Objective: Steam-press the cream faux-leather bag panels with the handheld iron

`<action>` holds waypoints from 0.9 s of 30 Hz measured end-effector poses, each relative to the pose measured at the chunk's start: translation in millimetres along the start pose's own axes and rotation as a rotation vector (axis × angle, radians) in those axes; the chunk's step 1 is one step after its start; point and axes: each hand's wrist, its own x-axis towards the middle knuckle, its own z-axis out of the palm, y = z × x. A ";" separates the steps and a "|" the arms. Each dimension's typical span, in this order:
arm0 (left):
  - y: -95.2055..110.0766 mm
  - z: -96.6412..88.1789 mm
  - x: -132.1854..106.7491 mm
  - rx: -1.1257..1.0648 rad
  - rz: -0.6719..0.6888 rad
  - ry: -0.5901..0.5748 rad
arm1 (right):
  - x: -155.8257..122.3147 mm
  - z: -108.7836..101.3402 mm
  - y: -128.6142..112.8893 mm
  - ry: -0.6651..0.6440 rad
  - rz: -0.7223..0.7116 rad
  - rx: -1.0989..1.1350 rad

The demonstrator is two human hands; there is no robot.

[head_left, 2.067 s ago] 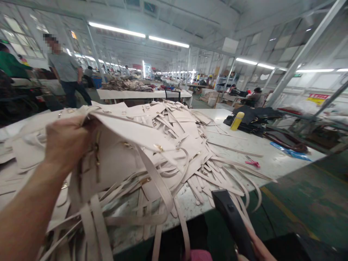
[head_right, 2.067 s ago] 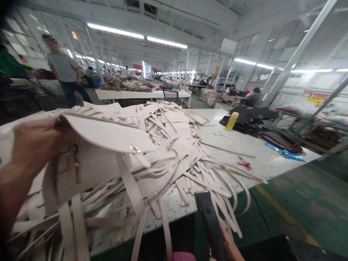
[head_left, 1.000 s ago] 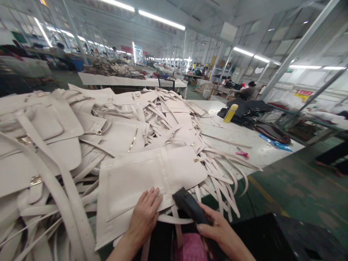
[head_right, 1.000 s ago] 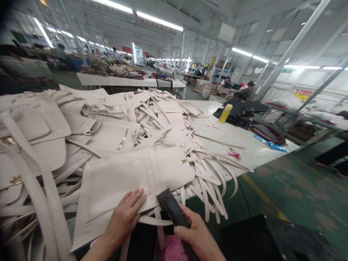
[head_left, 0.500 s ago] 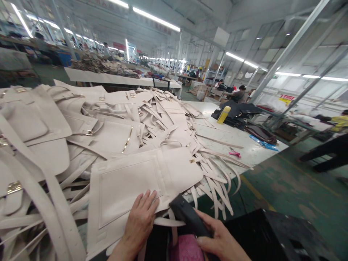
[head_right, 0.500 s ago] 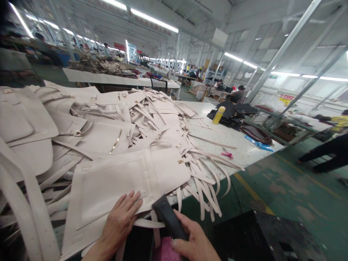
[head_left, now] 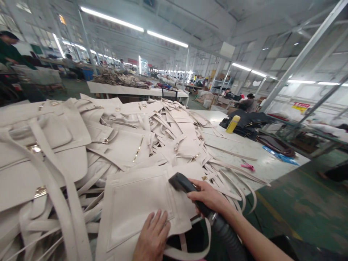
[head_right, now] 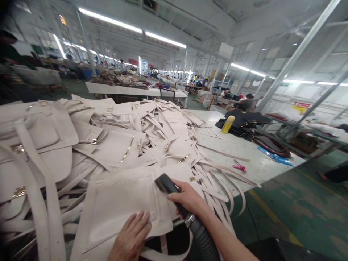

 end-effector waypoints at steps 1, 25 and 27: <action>0.0 -0.8 -0.3 -0.005 -0.008 -0.015 | 13.6 -1.1 -5.6 -0.016 0.007 -0.014; 18.4 -8.5 -10.5 -0.035 0.071 0.126 | 25.2 -49.8 -43.4 -0.391 0.312 -0.250; 16.9 -9.5 -9.1 -0.049 0.097 0.117 | 30.4 -53.6 -48.9 -0.414 0.341 -0.294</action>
